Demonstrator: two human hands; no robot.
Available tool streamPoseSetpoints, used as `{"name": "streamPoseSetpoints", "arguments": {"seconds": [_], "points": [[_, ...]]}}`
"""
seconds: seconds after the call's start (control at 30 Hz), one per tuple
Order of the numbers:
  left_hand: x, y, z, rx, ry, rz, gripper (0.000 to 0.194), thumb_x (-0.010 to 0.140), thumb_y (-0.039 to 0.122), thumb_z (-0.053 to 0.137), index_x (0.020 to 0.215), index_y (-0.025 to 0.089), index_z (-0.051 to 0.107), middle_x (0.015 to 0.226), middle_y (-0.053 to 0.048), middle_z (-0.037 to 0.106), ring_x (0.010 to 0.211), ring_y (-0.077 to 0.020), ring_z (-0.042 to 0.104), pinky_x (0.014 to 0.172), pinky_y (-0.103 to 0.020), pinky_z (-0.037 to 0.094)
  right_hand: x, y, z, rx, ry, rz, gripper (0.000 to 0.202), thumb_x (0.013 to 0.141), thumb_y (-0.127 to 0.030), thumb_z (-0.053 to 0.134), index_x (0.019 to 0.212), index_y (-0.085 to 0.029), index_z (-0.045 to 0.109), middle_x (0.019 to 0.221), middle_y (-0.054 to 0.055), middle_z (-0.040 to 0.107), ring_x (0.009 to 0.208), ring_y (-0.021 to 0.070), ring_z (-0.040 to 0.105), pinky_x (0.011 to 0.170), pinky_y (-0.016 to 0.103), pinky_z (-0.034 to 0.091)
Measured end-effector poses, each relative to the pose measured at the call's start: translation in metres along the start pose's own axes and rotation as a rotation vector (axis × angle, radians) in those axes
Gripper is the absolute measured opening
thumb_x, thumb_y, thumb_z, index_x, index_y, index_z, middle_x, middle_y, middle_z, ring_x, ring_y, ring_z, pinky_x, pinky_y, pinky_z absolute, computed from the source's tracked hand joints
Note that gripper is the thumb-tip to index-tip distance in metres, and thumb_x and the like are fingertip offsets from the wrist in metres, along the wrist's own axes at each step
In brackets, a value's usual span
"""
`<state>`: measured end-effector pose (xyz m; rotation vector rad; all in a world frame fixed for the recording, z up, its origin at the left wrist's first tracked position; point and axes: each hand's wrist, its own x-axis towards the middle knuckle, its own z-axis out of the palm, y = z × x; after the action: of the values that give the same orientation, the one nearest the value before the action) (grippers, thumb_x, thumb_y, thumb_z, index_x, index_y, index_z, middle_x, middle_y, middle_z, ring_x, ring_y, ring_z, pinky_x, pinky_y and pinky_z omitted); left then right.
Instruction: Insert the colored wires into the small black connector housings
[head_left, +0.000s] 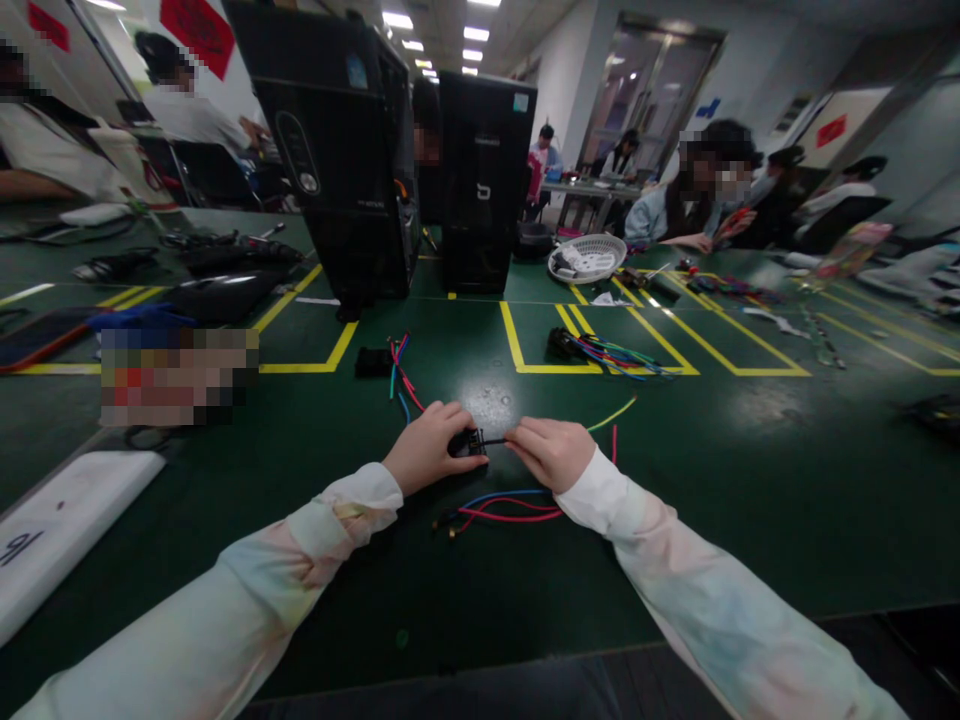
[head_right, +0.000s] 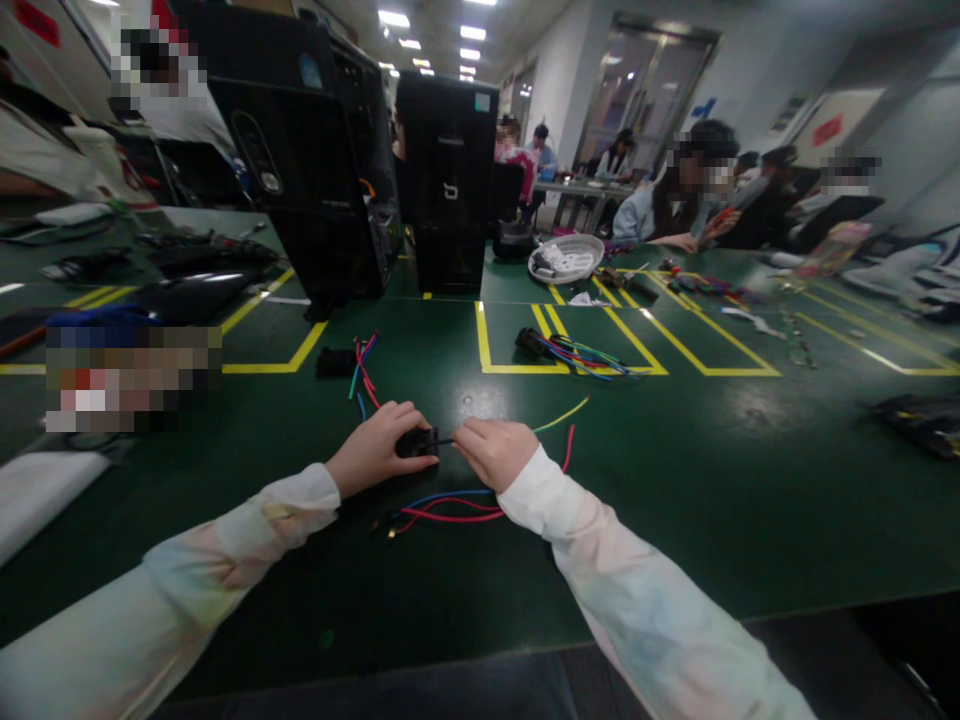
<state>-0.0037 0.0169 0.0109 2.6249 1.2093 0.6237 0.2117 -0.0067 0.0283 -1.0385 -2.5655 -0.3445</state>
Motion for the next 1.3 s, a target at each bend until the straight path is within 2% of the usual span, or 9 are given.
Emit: {"name": "streamPoseSetpoints", "arguments": {"seconds": [0.17,0.33,0.43,0.67,0.8,1.03,1.3], "points": [[0.0007,0.0001,0.0005,-0.001,0.004,0.001,0.036,0.070,0.051,0.060,0.087,0.020,0.054,0.089,-0.003,0.053,0.083,-0.0207,0.045,0.072,-0.032,0.041,-0.0008,0.0015,0.0014,0.029,-0.087,0.030,0.023,0.091,-0.029,0.038,0.081,-0.019,0.056,0.076,0.002,0.061,0.064,0.0103,0.053,0.053,0.023,0.026],[0.0010,0.0008,0.0010,-0.003,0.003,-0.002,0.036,0.071,0.051,0.060,0.087,0.020,0.054,0.088,-0.003,0.052,0.083,-0.0205,0.046,0.072,-0.032,0.041,-0.0014,-0.0026,-0.0003,0.042,0.045,0.036,0.026,0.092,-0.029,0.035,0.084,-0.018,0.058,0.073,0.003,0.060,0.065,0.0115,0.052,0.057,0.024,0.029],[0.0007,0.0007,0.0008,-0.001,0.003,0.001,0.036,0.071,0.051,0.059,0.087,0.020,0.054,0.088,-0.003,0.052,0.083,-0.0204,0.045,0.073,-0.032,0.041,-0.0009,-0.0020,0.0013,0.075,0.066,0.034,0.025,0.092,-0.028,0.035,0.086,-0.017,0.057,0.074,0.003,0.059,0.067,0.0117,0.052,0.060,0.023,0.030],[0.0011,0.0005,0.0004,0.002,0.000,0.000,0.036,0.071,0.051,0.060,0.087,0.019,0.054,0.088,-0.003,0.053,0.083,-0.0204,0.045,0.072,-0.032,0.041,0.0025,0.0008,0.0044,0.084,-0.067,0.079,0.019,0.090,-0.026,0.039,0.082,-0.018,0.055,0.077,0.004,0.059,0.071,0.0128,0.053,0.060,0.023,0.031],[0.0014,0.0019,0.0000,0.001,0.001,-0.007,0.036,0.070,0.051,0.060,0.087,0.020,0.054,0.088,-0.003,0.053,0.082,-0.0203,0.045,0.072,-0.032,0.041,0.0014,-0.0029,0.0037,0.100,-0.074,0.140,0.017,0.090,-0.024,0.038,0.084,-0.018,0.052,0.081,0.004,0.060,0.069,0.0121,0.053,0.057,0.023,0.029],[0.0005,0.0009,0.0002,0.007,0.013,-0.016,0.036,0.070,0.052,0.061,0.086,0.020,0.054,0.087,-0.003,0.052,0.081,-0.0200,0.046,0.070,-0.032,0.041,-0.0020,0.0014,0.0031,0.198,-0.108,0.028,0.012,0.086,-0.026,0.043,0.081,-0.019,0.050,0.072,0.001,0.059,0.064,0.0114,0.052,0.055,0.022,0.027],[0.0026,0.0012,0.0011,0.001,0.000,0.013,0.035,0.070,0.050,0.060,0.086,0.020,0.054,0.088,-0.003,0.053,0.082,-0.0201,0.046,0.072,-0.032,0.041,0.0030,0.0026,0.0088,0.148,-0.042,0.177,0.019,0.090,-0.030,0.041,0.085,-0.018,0.054,0.083,0.003,0.061,0.069,0.0117,0.054,0.057,0.022,0.031]]}}
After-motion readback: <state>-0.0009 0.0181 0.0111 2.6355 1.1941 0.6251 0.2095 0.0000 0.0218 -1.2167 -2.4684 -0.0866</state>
